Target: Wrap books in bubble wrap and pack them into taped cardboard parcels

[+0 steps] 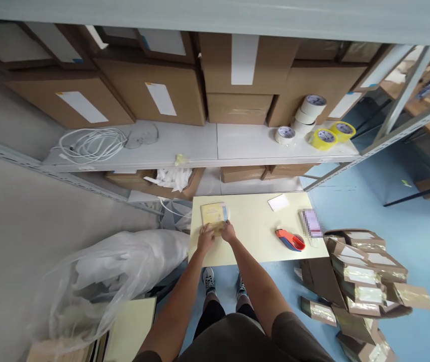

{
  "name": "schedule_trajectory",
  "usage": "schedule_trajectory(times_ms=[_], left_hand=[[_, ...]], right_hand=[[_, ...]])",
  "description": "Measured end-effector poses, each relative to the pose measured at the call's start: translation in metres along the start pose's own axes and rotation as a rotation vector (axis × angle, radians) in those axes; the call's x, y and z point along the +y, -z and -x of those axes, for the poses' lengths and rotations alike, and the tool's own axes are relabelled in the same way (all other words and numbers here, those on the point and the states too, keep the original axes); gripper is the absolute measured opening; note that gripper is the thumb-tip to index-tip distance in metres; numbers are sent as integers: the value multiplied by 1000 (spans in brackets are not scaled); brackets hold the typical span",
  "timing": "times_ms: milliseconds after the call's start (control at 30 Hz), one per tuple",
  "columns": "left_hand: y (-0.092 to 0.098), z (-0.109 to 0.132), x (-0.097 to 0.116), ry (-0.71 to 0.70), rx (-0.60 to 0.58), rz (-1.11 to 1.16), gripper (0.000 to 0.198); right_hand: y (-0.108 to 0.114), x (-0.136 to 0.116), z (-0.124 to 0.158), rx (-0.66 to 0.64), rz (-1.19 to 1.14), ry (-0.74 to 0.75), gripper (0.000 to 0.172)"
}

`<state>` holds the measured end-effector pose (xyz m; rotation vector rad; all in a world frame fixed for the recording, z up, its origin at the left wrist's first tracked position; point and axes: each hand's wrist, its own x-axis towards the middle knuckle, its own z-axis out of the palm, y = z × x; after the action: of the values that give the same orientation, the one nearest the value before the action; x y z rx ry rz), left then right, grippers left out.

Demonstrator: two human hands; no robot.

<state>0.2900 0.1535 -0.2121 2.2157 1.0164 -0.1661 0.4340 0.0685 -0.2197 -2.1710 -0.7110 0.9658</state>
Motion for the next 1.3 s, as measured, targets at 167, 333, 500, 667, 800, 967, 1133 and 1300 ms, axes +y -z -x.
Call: schedule_trajectory(times_ms=[167,333,500,667,800,967,1133,1300], left_hand=[[50,-31,-45,36,6,39,47],[78,-30,-48,-159,20,137,35],[98,-4,-31,-182,162,201,38],[118,30,-9,-137,298,238,49],[133,65,23,-84,430,313,53],[135,124,47,5,609,460,54],[112,209,30,192,802,500,63],[90,320,6,417,990,497,63]], right_hand=[[-33,-58,-31,-108,71,1,32],[-31,-70,-20,-59,199,21,52],[-9,-58,12,116,257,157,55],[20,-67,41,240,177,368,54],[48,-96,60,210,123,550,54],[59,-118,74,47,99,726,55],[22,-113,95,-167,76,862,56],[-30,-124,155,-417,82,986,57]])
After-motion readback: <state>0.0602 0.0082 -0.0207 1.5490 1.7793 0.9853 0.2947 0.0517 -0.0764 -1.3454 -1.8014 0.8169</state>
